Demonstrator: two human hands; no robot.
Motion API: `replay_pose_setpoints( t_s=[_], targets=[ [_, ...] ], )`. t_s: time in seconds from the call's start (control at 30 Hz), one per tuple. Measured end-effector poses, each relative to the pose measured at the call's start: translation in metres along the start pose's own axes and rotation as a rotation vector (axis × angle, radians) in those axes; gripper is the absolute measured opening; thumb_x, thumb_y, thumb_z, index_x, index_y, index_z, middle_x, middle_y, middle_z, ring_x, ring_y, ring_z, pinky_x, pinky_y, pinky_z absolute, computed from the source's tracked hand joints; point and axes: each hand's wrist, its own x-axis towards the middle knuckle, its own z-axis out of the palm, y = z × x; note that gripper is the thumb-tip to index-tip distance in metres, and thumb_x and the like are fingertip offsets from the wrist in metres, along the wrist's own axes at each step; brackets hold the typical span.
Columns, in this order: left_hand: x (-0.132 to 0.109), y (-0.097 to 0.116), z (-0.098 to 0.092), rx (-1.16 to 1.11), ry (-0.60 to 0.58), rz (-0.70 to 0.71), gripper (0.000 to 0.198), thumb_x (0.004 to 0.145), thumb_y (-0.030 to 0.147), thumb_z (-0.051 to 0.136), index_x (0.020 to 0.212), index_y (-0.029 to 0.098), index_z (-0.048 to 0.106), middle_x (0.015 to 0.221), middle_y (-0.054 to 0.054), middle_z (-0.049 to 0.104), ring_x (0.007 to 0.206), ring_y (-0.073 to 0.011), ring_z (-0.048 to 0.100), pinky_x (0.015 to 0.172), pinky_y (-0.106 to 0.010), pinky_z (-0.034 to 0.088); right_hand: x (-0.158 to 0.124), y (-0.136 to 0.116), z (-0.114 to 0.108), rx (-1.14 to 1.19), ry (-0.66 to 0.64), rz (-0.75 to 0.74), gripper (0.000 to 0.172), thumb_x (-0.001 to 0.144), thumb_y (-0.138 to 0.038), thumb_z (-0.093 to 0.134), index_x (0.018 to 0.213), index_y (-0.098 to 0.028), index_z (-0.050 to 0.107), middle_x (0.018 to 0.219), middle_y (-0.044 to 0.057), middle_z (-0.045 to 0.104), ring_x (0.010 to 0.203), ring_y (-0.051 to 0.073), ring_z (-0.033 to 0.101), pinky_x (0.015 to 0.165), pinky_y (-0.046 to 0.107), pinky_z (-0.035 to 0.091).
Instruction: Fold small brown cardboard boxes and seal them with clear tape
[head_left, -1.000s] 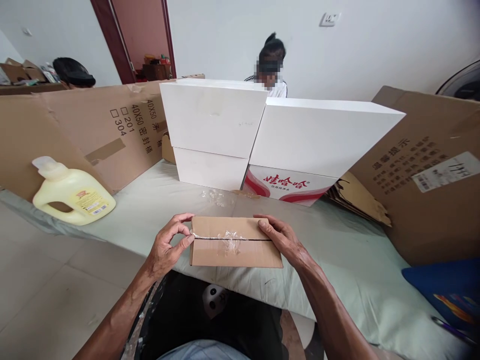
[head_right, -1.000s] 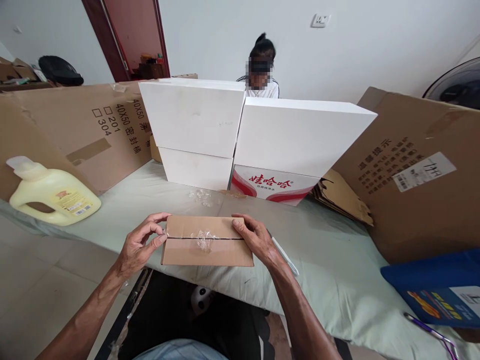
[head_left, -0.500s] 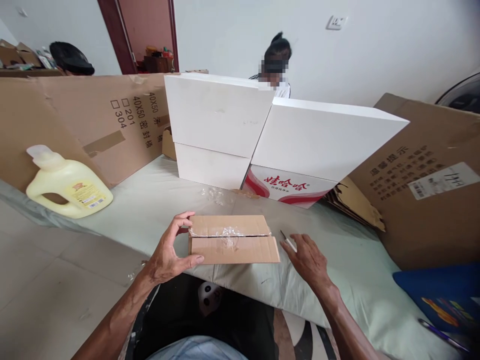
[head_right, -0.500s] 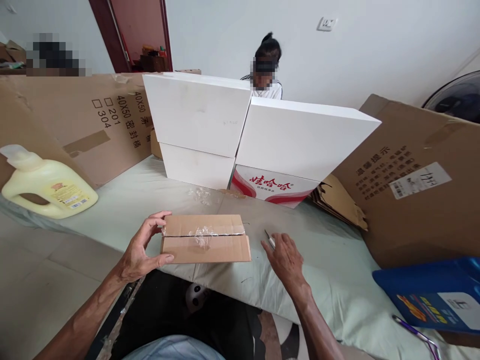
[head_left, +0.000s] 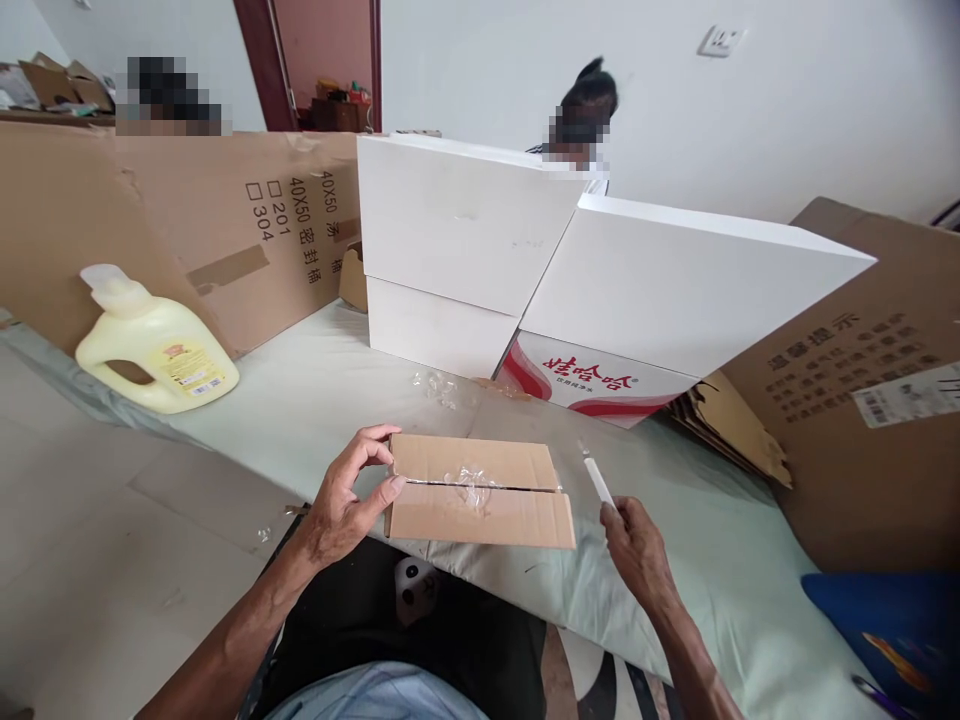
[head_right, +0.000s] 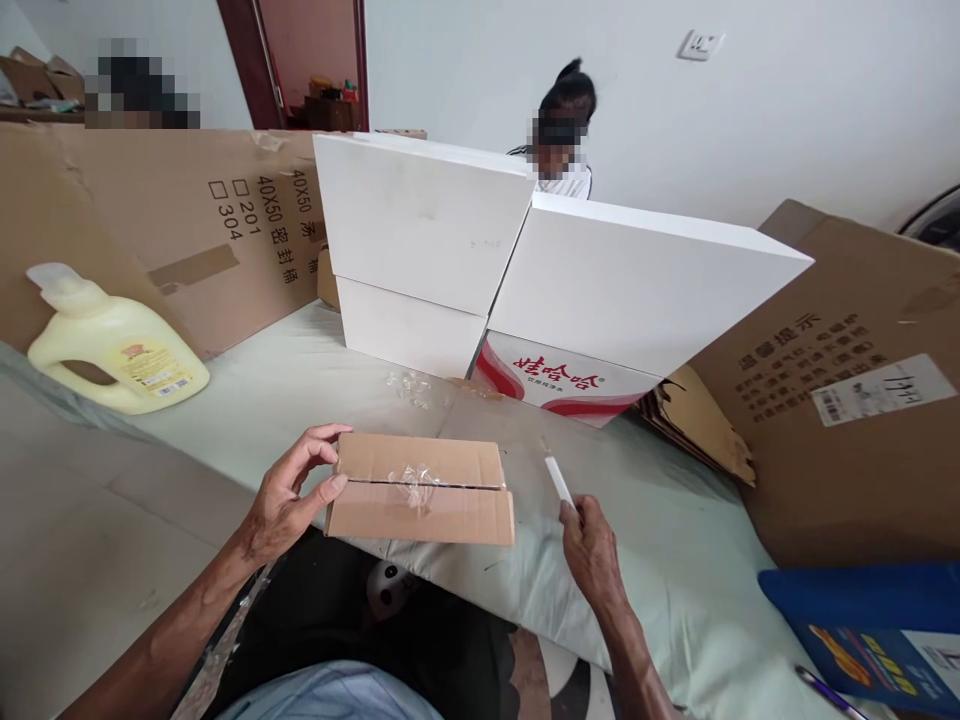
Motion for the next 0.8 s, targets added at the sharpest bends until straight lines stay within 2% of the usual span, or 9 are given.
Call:
replay_pose_setpoints(
  t_s=[0.1, 0.2, 0.27, 0.33, 0.43, 0.57, 0.7, 0.8],
  targets=[
    [0.0, 0.001, -0.001, 0.021, -0.007, 0.03, 0.013, 0.106, 0.036, 0.063, 0.106, 0.024, 0.057, 0.152, -0.016, 0.062, 0.139, -0.0283, 0.061, 0.11, -0.04, 0.053, -0.007, -0.035, -0.013, 0.305, -0.08, -0.054, 0.052, 0.101, -0.077, 0.043, 0.101, -0.026, 0.053, 0.072, -0.003, 0.05, 0.058, 0.017, 0.046, 0.054, 0.03, 0.041],
    [-0.001, 0.004, -0.003, 0.041, -0.045, 0.076, 0.015, 0.103, 0.033, 0.066, 0.112, 0.025, 0.057, 0.154, -0.016, 0.061, 0.145, -0.0303, 0.059, 0.111, -0.041, 0.053, -0.019, -0.076, -0.037, 0.502, -0.165, -0.176, 0.054, 0.097, -0.08, 0.063, 0.097, -0.026, 0.059, 0.065, -0.006, 0.04, 0.055, 0.014, 0.035, 0.051, 0.029, 0.031],
    [-0.002, 0.006, -0.005, 0.055, -0.071, 0.098, 0.023, 0.099, 0.031, 0.071, 0.116, 0.026, 0.058, 0.156, -0.017, 0.06, 0.148, -0.0328, 0.058, 0.113, -0.044, 0.053, -0.028, -0.103, -0.055, 0.444, -0.209, -0.298, 0.053, 0.099, -0.076, 0.064, 0.084, -0.025, 0.059, 0.064, -0.004, 0.04, 0.058, 0.014, 0.036, 0.053, 0.029, 0.032],
    [-0.004, 0.007, -0.007, 0.067, -0.077, 0.1, 0.027, 0.096, 0.031, 0.074, 0.118, 0.025, 0.059, 0.157, -0.018, 0.06, 0.147, -0.0341, 0.059, 0.116, -0.046, 0.052, -0.035, -0.125, -0.07, 0.36, -0.268, -0.421, 0.055, 0.105, -0.072, 0.058, 0.078, -0.024, 0.058, 0.069, -0.001, 0.048, 0.063, 0.016, 0.043, 0.057, 0.03, 0.037],
    [-0.004, 0.006, -0.008, 0.068, -0.069, 0.087, 0.02, 0.1, 0.033, 0.072, 0.116, 0.025, 0.062, 0.156, -0.017, 0.061, 0.147, -0.033, 0.06, 0.119, -0.047, 0.051, -0.043, -0.15, -0.084, 0.26, -0.348, -0.559, 0.05, 0.11, -0.065, 0.052, 0.085, -0.024, 0.064, 0.078, 0.003, 0.06, 0.071, 0.019, 0.054, 0.064, 0.031, 0.044],
    [0.001, 0.005, -0.01, 0.05, -0.066, 0.099, 0.013, 0.106, 0.036, 0.067, 0.109, 0.024, 0.07, 0.153, -0.016, 0.067, 0.141, -0.0313, 0.065, 0.116, -0.045, 0.054, -0.047, -0.169, -0.084, 0.212, -0.429, -0.646, 0.039, 0.113, -0.059, 0.052, 0.099, -0.026, 0.068, 0.086, 0.003, 0.066, 0.075, 0.019, 0.058, 0.066, 0.03, 0.044],
    [0.012, 0.004, -0.018, 0.062, -0.073, 0.208, 0.012, 0.106, 0.033, 0.07, 0.104, 0.023, 0.077, 0.142, -0.015, 0.075, 0.131, -0.0288, 0.073, 0.11, -0.042, 0.059, -0.041, -0.179, -0.075, 0.175, -0.414, -0.724, 0.043, 0.115, -0.056, 0.048, 0.089, -0.024, 0.06, 0.083, 0.001, 0.06, 0.073, 0.017, 0.053, 0.066, 0.031, 0.041],
    [0.021, 0.005, -0.027, 0.079, -0.165, 0.289, 0.012, 0.105, 0.029, 0.072, 0.111, 0.023, 0.08, 0.147, -0.016, 0.073, 0.13, -0.0279, 0.074, 0.108, -0.041, 0.061, -0.037, -0.182, -0.068, 0.155, -0.382, -0.74, 0.043, 0.117, -0.054, 0.045, 0.089, -0.024, 0.057, 0.083, 0.001, 0.06, 0.073, 0.017, 0.053, 0.067, 0.031, 0.039]
  ],
)
